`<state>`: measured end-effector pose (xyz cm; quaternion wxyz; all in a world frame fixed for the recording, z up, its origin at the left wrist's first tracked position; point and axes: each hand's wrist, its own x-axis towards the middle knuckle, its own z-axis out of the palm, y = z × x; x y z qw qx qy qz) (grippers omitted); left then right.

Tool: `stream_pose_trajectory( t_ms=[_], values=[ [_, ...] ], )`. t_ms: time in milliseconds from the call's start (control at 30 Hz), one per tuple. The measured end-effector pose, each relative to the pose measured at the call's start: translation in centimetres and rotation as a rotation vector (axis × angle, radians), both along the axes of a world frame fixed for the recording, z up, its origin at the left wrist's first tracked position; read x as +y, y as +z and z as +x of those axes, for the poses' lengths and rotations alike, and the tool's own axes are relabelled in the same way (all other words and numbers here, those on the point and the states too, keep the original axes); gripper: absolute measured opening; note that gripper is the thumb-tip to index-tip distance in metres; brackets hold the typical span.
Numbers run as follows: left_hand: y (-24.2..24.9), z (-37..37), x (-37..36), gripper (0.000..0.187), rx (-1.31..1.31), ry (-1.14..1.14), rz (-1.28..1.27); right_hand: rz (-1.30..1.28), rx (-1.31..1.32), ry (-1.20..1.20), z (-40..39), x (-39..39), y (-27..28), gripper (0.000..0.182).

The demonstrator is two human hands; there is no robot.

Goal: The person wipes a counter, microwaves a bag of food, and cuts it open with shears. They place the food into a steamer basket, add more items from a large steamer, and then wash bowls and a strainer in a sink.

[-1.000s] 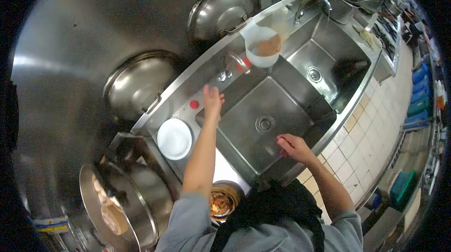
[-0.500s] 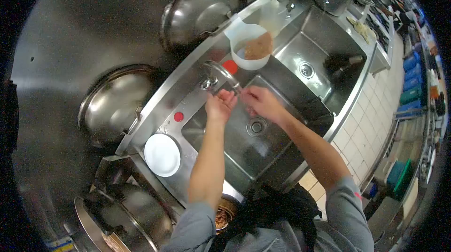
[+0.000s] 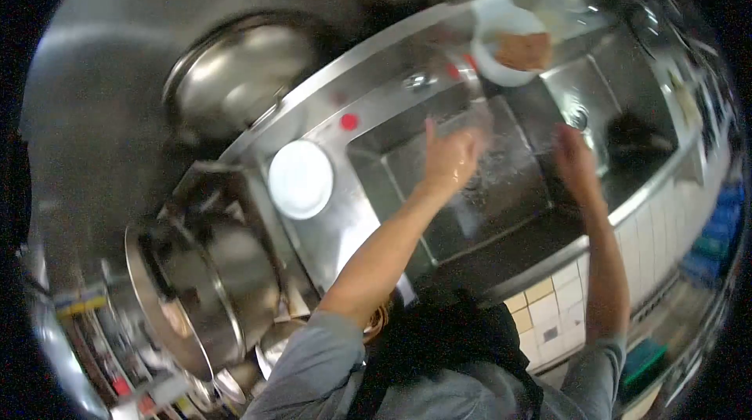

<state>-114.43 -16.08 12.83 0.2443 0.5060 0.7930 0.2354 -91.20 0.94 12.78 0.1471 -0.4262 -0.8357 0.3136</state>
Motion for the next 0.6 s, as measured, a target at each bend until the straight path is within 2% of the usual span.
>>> stream_pose_trajectory(
  t_ms=[33, 67, 100, 133, 200, 233, 267, 300, 333, 400, 467, 500, 533, 567, 600],
  values=[
    [-0.1, -0.6, -1.5, 0.031, 0.01, 0.047, -0.012, 0.138, -0.053, 0.021, 3.2, 2.5, -2.7, 0.038],
    [-0.3, -0.5, -2.9, 0.031, 0.154, -0.014, 0.015, 0.298, -0.119, 0.077, 6.1, 4.3, -4.5, 0.043],
    [-0.6, -0.3, -3.7, 0.032, 0.297, -0.089, 0.045, 0.301, -0.204, 0.056, 7.5, 4.9, -4.9, 0.047],
    [-1.7, 0.0, -4.5, 0.032, 0.293, -0.081, 0.043, 0.3, -0.207, 0.065, 8.2, 5.3, -5.6, 0.047],
    [-3.0, 0.6, -5.0, 0.034, 0.176, 0.16, 0.442, 0.23, -0.229, 0.03, 10.2, 6.1, -6.9, 0.05],
    [-3.1, 0.7, -4.4, 0.034, 0.158, 0.148, 0.46, 0.142, -0.216, 0.041, 10.9, 6.7, -8.0, 0.055],
    [-2.6, 0.5, -3.9, 0.036, -0.132, 0.253, 0.36, 0.225, -0.181, 0.085, 11.5, 7.0, -9.4, 0.053],
    [-2.1, 0.3, -3.2, 0.038, -0.412, 0.356, 0.245, 0.137, -0.212, 0.077, 11.3, 6.9, -9.2, 0.052],
    [-1.6, 0.6, -2.1, 0.038, -0.416, 0.352, 0.247, 0.044, -0.237, 0.073, 10.7, 6.4, -9.2, 0.051],
    [-0.3, 1.0, 0.6, 0.039, -0.398, 0.39, 0.414, 0.083, -0.217, 0.121, 10.4, 6.3, -9.7, 0.044],
    [1.6, 1.5, 2.8, 0.032, -0.356, 0.373, 0.42, 0.101, -0.315, 0.063, 9.5, 5.2, -9.0, 0.038],
    [1.6, 1.6, 3.1, 0.029, -0.341, 0.301, 0.504, -0.014, -0.172, 0.058, 10.0, 5.5, -9.4, 0.031],
    [1.6, 1.2, 3.0, 0.027, -0.324, 0.224, 0.588, 0.117, -0.247, 0.105, 10.3, 5.4, -9.2, 0.026],
    [2.0, 0.6, 1.8, 0.027, -0.284, 0.185, 0.419, 0.071, -0.315, 0.088, 10.7, 5.3, -8.6, 0.025],
    [2.3, -0.7, 0.2, 0.029, -0.097, 0.241, 0.406, 0.043, -0.38, 0.097, 11.4, 5.5, -8.4, 0.025]
  ],
)
